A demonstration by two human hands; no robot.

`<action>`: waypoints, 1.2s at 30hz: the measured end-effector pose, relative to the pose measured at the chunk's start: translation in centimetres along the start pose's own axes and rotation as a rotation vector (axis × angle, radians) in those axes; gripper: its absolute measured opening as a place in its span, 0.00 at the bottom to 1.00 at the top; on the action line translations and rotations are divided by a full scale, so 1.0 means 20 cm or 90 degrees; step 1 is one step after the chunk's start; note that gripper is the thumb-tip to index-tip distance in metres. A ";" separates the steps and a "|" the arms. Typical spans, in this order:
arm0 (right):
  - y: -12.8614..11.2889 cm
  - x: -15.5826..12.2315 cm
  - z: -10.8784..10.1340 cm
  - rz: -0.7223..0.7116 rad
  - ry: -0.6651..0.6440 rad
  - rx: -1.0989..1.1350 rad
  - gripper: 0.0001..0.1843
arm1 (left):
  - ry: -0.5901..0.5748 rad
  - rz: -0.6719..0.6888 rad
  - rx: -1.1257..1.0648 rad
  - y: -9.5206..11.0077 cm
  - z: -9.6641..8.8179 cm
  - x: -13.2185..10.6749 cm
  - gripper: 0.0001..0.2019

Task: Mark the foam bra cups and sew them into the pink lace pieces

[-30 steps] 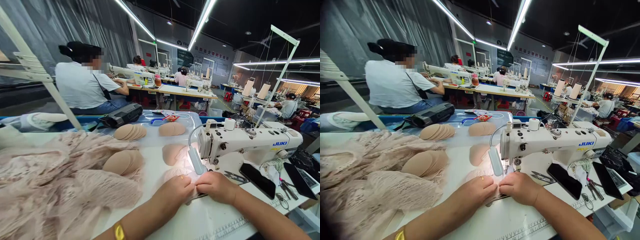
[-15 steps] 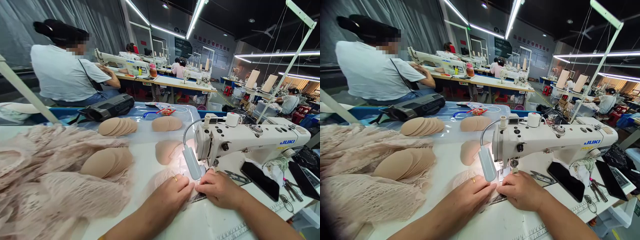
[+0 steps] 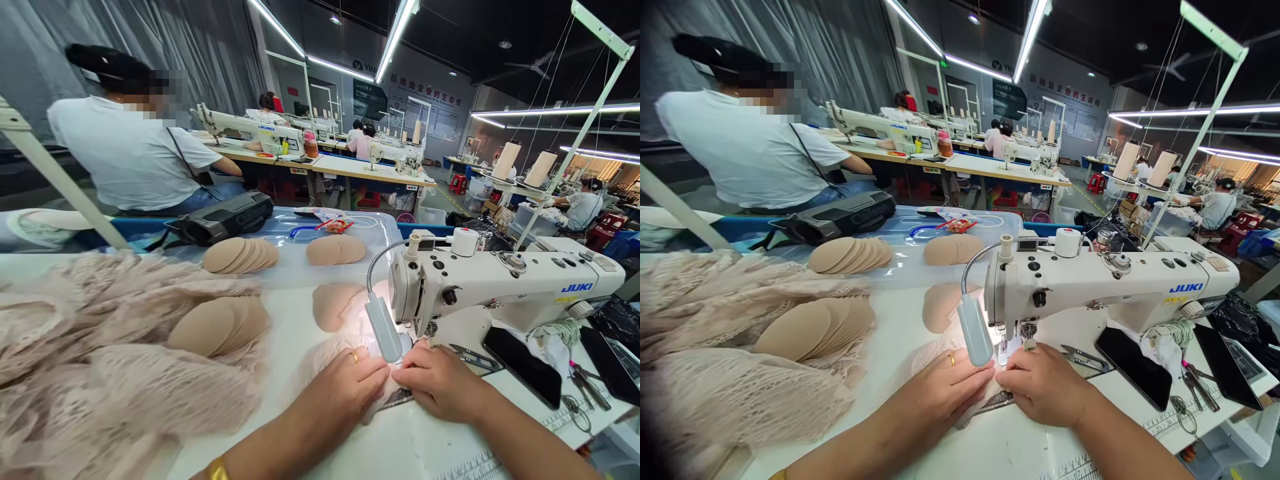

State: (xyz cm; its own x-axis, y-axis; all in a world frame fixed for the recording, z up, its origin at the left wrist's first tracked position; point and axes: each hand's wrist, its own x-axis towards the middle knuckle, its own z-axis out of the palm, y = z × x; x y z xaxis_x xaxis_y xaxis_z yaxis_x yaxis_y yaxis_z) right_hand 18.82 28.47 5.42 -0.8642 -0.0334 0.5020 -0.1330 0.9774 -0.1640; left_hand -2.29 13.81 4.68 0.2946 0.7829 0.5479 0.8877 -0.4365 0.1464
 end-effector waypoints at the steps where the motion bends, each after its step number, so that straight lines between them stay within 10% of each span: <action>1: 0.00 0.00 0.00 0.013 -0.011 -0.009 0.18 | -0.001 0.009 0.007 -0.01 0.00 0.01 0.14; 36: 0.06 -0.01 0.09 0.112 -0.060 -0.100 0.09 | -0.079 -0.016 0.068 -0.21 -0.05 0.14 0.12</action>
State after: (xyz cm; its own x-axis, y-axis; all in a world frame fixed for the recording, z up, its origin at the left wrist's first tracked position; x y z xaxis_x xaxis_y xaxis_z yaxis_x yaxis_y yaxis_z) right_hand 17.95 29.35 3.66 -0.9101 0.1272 0.3944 0.0937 0.9902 -0.1032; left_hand -5.47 17.35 6.43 0.3067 0.8449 0.4383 0.9263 -0.3708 0.0666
